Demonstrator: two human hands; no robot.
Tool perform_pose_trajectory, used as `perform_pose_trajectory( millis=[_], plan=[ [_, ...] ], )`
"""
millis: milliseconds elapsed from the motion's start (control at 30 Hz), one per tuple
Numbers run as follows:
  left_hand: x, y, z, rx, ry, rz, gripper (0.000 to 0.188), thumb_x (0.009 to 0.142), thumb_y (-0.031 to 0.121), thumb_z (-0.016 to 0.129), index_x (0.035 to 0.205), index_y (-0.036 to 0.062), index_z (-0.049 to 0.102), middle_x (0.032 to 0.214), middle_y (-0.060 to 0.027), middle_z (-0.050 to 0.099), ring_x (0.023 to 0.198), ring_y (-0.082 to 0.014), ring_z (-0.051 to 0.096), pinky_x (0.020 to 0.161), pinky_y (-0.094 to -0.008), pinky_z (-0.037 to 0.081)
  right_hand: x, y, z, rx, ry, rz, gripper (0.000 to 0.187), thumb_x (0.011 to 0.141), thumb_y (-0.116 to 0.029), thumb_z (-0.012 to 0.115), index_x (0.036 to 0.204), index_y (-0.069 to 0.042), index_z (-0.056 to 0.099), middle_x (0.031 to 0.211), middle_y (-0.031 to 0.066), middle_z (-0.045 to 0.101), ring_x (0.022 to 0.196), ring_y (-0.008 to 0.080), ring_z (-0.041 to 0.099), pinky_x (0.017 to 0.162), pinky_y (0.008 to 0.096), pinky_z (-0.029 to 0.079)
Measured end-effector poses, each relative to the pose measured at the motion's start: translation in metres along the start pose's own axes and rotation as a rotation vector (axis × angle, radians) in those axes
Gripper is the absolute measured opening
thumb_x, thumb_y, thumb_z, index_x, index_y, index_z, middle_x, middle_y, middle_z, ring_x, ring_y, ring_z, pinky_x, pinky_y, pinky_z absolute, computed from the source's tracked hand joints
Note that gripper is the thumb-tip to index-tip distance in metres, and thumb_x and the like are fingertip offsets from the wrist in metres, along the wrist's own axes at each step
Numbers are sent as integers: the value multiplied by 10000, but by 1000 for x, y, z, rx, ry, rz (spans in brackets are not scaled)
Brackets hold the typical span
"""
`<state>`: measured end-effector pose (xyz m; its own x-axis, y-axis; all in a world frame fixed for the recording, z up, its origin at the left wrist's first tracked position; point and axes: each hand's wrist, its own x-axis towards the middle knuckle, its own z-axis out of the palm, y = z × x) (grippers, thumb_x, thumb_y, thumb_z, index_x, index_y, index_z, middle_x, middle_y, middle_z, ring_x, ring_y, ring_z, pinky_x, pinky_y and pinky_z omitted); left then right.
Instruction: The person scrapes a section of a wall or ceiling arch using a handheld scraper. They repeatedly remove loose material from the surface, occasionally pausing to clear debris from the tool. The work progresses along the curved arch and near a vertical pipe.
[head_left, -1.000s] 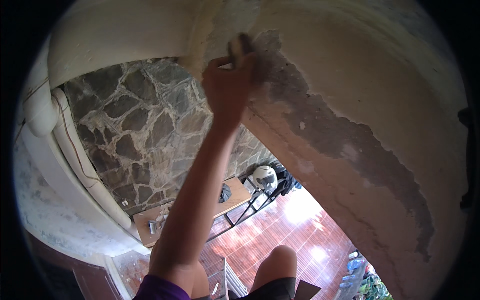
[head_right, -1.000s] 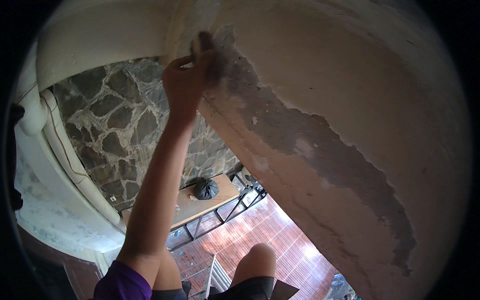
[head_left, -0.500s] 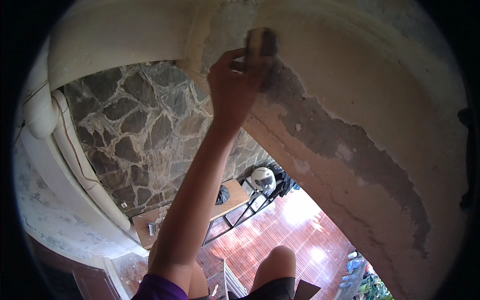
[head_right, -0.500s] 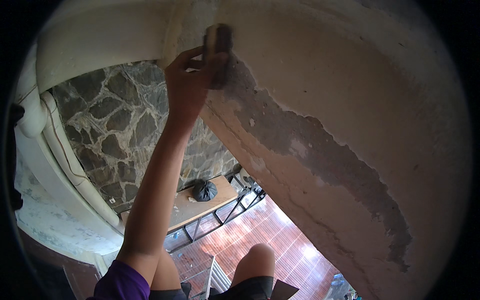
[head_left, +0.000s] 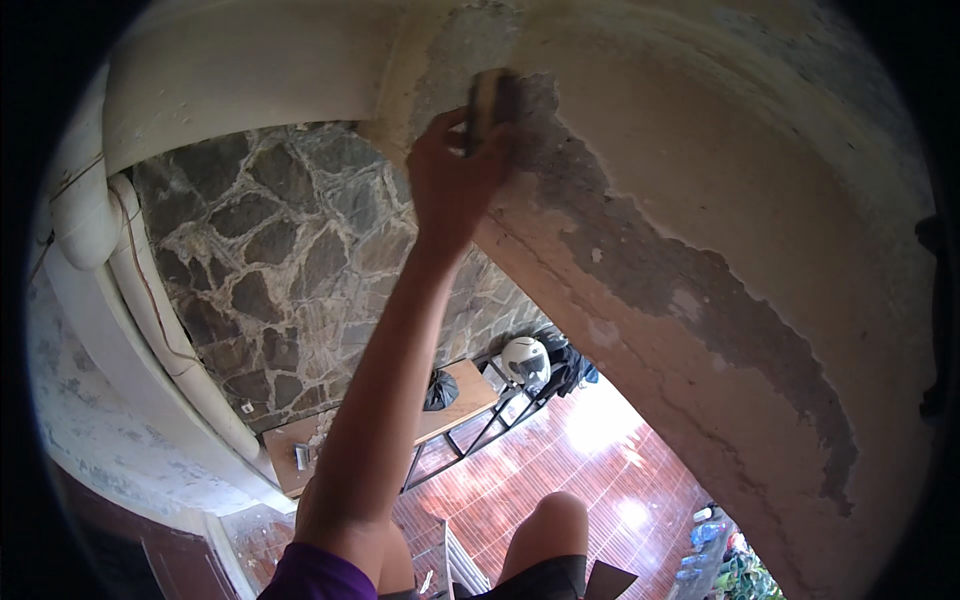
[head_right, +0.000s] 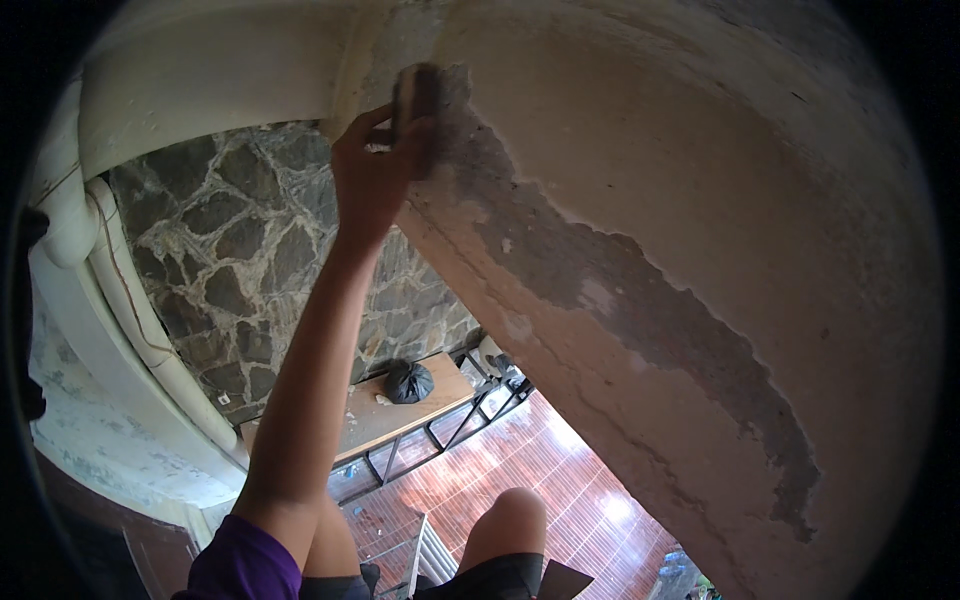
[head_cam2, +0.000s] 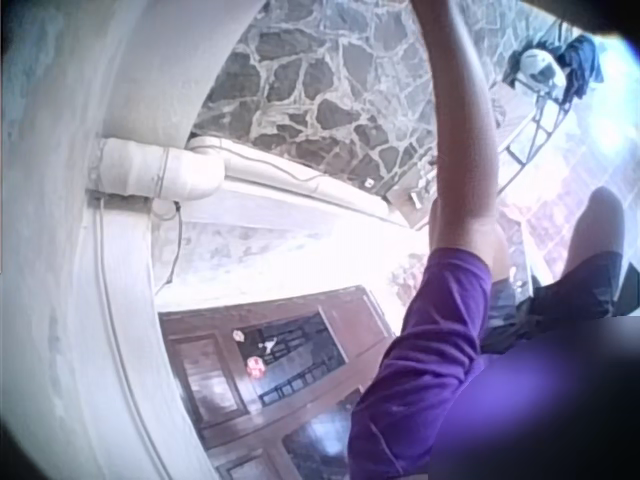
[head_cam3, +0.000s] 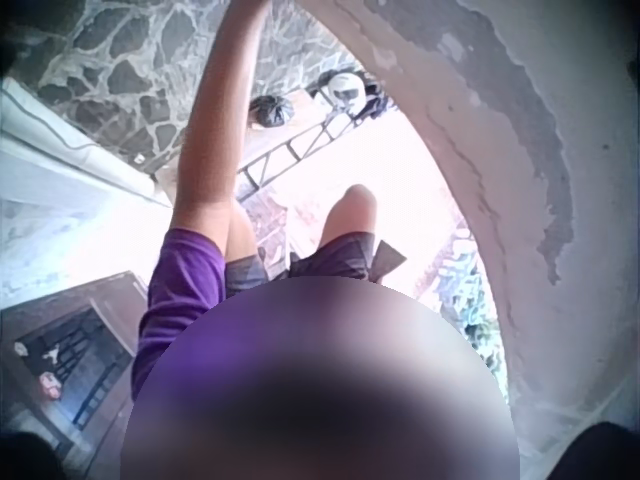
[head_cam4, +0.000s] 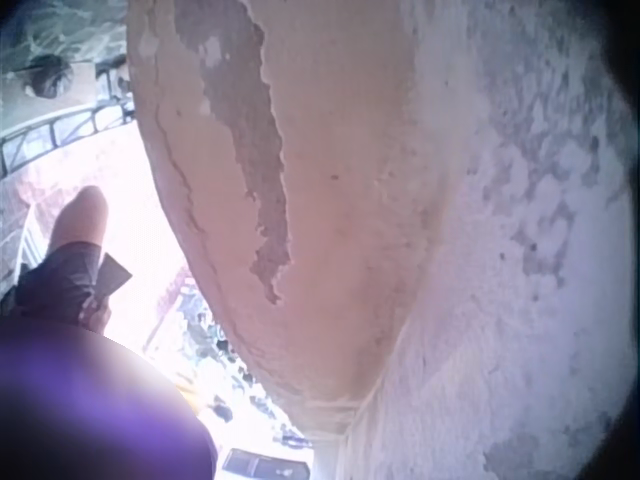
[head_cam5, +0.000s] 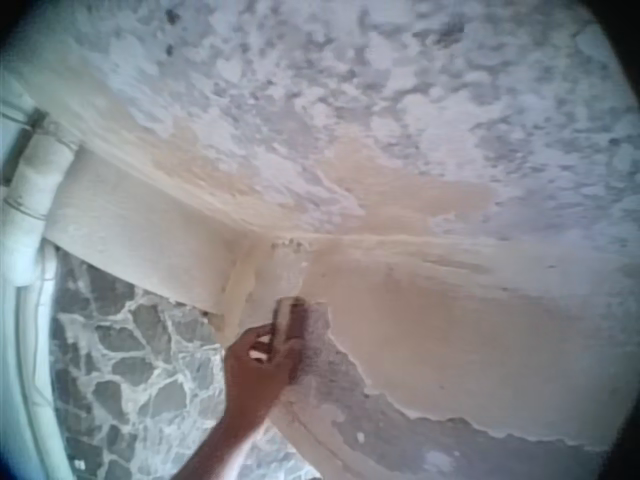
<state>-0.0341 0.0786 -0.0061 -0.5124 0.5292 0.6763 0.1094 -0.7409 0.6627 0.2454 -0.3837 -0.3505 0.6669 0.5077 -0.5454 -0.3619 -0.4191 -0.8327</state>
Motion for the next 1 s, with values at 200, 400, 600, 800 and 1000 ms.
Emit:
perform_pose_trajectory(
  millis=[200,400,600,800,1000],
  plan=[
    [-1,-8,2,-35,21,112,479,792,275,779,1116,-55,656,741,-111,697,633,-204,692,606,-317,540,10,17,-3,-246,162,-206,627,954,-670,271,685,-156,507,437,5,413,298,156,381,245,312,276],
    [5,-30,-10,-27,46,-195,505,776,308,783,1134,-28,666,901,-189,719,821,-251,709,726,-347,542,11,11,-4,-54,20,28,607,951,-671,294,691,-163,504,459,1,440,305,155,396,245,310,273],
    [17,-63,-17,196,84,-152,561,754,375,777,1143,-15,673,893,-183,723,852,-275,713,791,-384,538,4,5,-1,-21,-4,17,602,955,-667,290,681,-171,495,463,3,442,307,154,393,249,306,272],
    [24,-79,-74,-699,-45,-515,308,921,386,621,904,81,653,787,-61,674,451,-57,434,430,-254,337,11,13,0,-37,69,-73,595,957,-669,287,691,-173,480,473,11,446,317,158,397,243,301,265],
    [11,-61,-85,-1238,-186,-524,327,983,377,519,1070,77,619,845,-91,680,452,-81,455,440,-258,349,13,15,-5,60,2,-26,579,957,-670,292,722,-170,465,462,15,424,311,160,392,236,303,257]
  ],
)
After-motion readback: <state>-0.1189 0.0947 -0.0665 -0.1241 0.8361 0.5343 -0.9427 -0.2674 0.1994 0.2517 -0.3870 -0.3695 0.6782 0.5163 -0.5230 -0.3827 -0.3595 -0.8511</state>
